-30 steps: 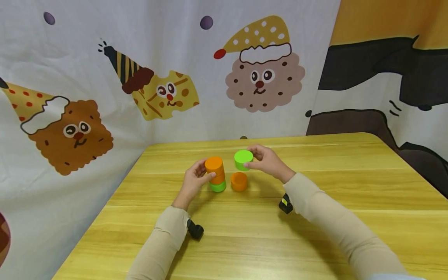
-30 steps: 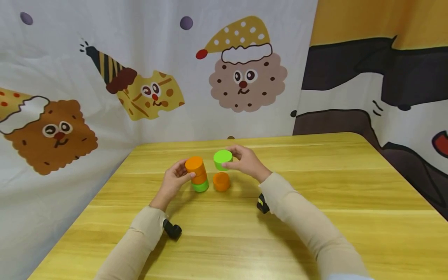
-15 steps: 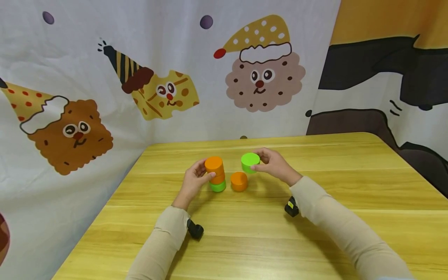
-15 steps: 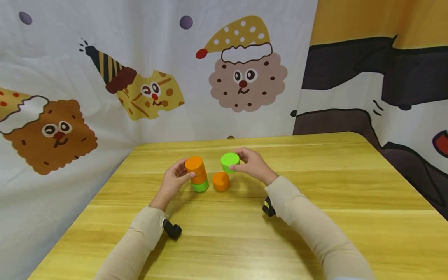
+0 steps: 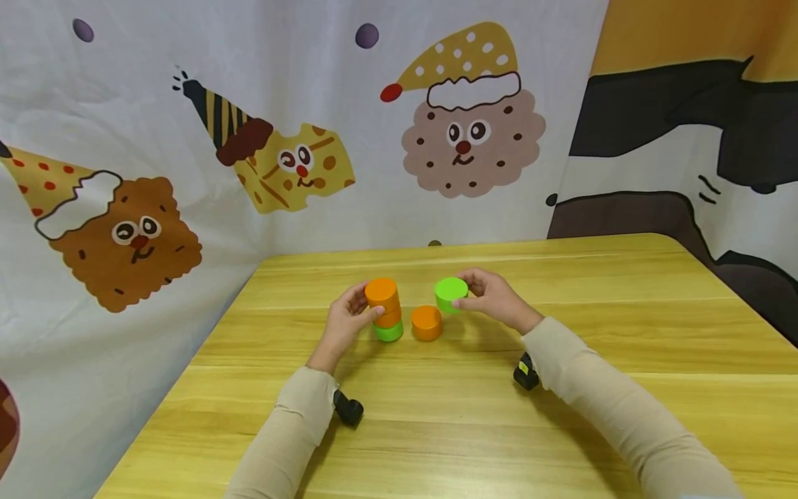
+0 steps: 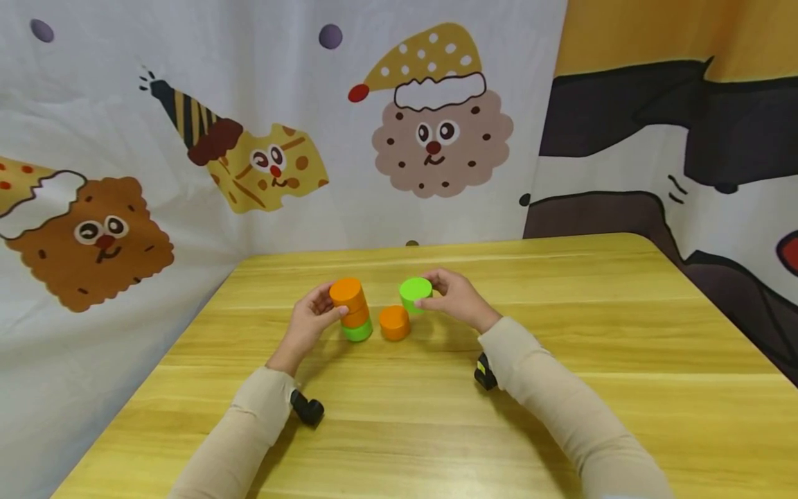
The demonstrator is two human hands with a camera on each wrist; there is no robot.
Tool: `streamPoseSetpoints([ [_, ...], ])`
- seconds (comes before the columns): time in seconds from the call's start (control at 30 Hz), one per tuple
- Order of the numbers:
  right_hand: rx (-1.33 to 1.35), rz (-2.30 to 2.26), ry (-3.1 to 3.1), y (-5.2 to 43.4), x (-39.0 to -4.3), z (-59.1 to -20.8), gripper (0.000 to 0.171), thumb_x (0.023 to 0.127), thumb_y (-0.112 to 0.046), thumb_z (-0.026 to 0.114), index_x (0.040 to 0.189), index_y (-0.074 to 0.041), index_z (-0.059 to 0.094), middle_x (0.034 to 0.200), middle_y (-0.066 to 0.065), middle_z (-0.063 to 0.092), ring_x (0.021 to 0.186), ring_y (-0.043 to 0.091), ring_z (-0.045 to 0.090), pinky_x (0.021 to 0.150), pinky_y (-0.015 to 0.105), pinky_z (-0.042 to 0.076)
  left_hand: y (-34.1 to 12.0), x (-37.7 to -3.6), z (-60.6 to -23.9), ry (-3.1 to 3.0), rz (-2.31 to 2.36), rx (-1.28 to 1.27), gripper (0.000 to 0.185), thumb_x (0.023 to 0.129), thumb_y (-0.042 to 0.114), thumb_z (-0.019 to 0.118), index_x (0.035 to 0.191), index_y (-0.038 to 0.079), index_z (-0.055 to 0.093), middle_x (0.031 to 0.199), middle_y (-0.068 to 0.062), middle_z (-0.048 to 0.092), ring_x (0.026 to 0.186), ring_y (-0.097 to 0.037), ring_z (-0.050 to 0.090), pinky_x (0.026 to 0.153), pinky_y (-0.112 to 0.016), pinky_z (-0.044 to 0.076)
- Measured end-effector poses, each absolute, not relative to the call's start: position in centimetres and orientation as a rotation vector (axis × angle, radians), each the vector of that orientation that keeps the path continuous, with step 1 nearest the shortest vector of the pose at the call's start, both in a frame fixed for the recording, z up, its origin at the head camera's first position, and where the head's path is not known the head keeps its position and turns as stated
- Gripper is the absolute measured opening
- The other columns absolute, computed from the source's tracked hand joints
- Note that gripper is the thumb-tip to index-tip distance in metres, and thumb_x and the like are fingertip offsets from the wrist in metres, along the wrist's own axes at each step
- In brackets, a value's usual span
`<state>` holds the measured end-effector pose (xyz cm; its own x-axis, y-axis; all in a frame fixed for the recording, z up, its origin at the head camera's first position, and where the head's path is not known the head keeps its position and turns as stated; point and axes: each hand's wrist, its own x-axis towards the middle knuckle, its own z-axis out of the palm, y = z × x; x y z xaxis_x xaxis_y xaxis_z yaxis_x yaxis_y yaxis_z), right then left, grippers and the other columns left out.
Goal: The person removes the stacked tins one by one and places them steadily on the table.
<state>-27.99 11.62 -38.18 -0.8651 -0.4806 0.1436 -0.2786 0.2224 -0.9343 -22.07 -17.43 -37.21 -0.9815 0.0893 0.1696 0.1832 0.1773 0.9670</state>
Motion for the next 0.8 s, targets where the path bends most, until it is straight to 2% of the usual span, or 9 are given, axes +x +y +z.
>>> streamPoseSetpoints([
  [0.37, -0.717, -1.693, 2.277, 12.1, -28.0, -39.0, 0.050, 0.080, -0.010, 0.072, 0.124, 0.002, 0.051, 0.120, 0.017, 0.057, 0.113, 0.026, 0.055, 0.089, 0.023, 0.050, -17.4, -22.1, -37.1, -2.356, -1.944, -0.270, 0.053, 0.084, 0.006, 0.067, 0.133, 0.001, 0.046, 0.127, -0.019, 0.053, 0.118, -0.028, 0.050, 0.105, -0.034, 0.038],
  [0.5, -0.720, -1.690, 2.258, 12.3, -27.9, -39.1, 0.050, 0.081, -0.010, 0.072, 0.124, 0.003, 0.051, 0.119, 0.018, 0.057, 0.107, 0.024, 0.057, 0.086, 0.025, 0.051, -17.4, -22.0, -37.0, -2.352, -1.951, -0.272, 0.053, 0.085, 0.006, 0.067, 0.133, 0.001, 0.046, 0.127, -0.019, 0.053, 0.118, -0.028, 0.050, 0.105, -0.034, 0.038],
  [0.8, -0.731, -1.614, 2.287, 12.8, -28.1, -40.0, 0.049, 0.080, -0.018, 0.073, 0.120, 0.002, 0.053, 0.108, 0.011, 0.061, 0.094, 0.017, 0.058, 0.078, 0.025, 0.052, -17.4, -22.0, -37.1, -2.352, -1.952, -0.276, 0.054, 0.085, 0.007, 0.067, 0.134, 0.001, 0.046, 0.128, -0.019, 0.053, 0.119, -0.028, 0.050, 0.106, -0.034, 0.037],
])
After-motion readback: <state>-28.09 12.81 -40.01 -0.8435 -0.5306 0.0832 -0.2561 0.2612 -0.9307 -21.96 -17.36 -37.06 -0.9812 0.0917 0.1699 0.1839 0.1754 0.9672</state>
